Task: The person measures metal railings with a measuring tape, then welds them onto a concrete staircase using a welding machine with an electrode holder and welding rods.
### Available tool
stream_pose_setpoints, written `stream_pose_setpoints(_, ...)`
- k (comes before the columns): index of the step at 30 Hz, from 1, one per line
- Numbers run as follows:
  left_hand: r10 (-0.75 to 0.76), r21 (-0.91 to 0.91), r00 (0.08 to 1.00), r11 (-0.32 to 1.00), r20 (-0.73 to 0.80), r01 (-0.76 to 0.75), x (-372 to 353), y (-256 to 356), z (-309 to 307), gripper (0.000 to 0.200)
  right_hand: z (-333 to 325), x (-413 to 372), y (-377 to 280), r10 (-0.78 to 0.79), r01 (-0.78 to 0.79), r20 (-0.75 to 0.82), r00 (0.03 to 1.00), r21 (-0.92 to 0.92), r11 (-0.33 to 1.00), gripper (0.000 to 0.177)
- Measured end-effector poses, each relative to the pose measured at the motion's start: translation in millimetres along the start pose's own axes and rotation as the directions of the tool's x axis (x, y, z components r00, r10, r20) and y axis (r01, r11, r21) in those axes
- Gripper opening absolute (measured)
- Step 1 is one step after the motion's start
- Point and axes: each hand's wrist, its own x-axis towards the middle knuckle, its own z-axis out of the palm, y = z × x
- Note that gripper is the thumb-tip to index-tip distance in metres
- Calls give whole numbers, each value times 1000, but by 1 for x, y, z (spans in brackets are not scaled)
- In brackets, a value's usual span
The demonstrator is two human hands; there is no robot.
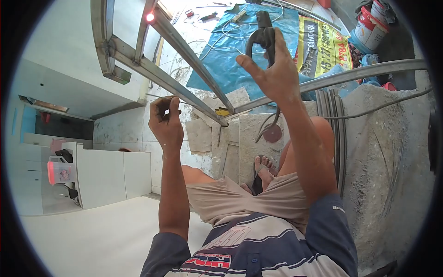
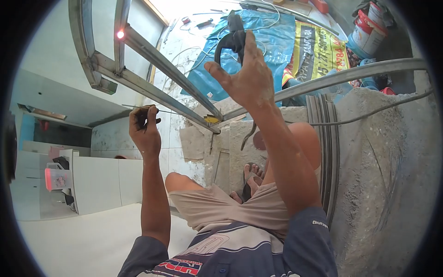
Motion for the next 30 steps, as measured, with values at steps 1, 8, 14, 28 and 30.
stream_pose_setpoints(1,2,24,1000,1000,23,-2,-2,-2,1,14,-6,1,2,-16,16,-14,1000,-16,1000,130)
stream_pose_setpoints(8,113,245,981,958,159,-150,-19,-15,17,14,-39,8,8,36,-36,47,998,14,999,128)
stream_pose_setpoints(14,-101,134,956,989,277,65,-41,-5,45,11,-57,10,-1,14,-13,-11,1000,114,993,86)
stream_pose_setpoints(28,-277,-612,846,592,456,524,-27,12,141,38,10,-28,-32,187,82,-422,887,543,835,49)
stream_pose_setpoints(30,-359,-561,812,592,460,579,-44,36,171,39,13,-42,-42,265,38,-412,872,596,802,50)
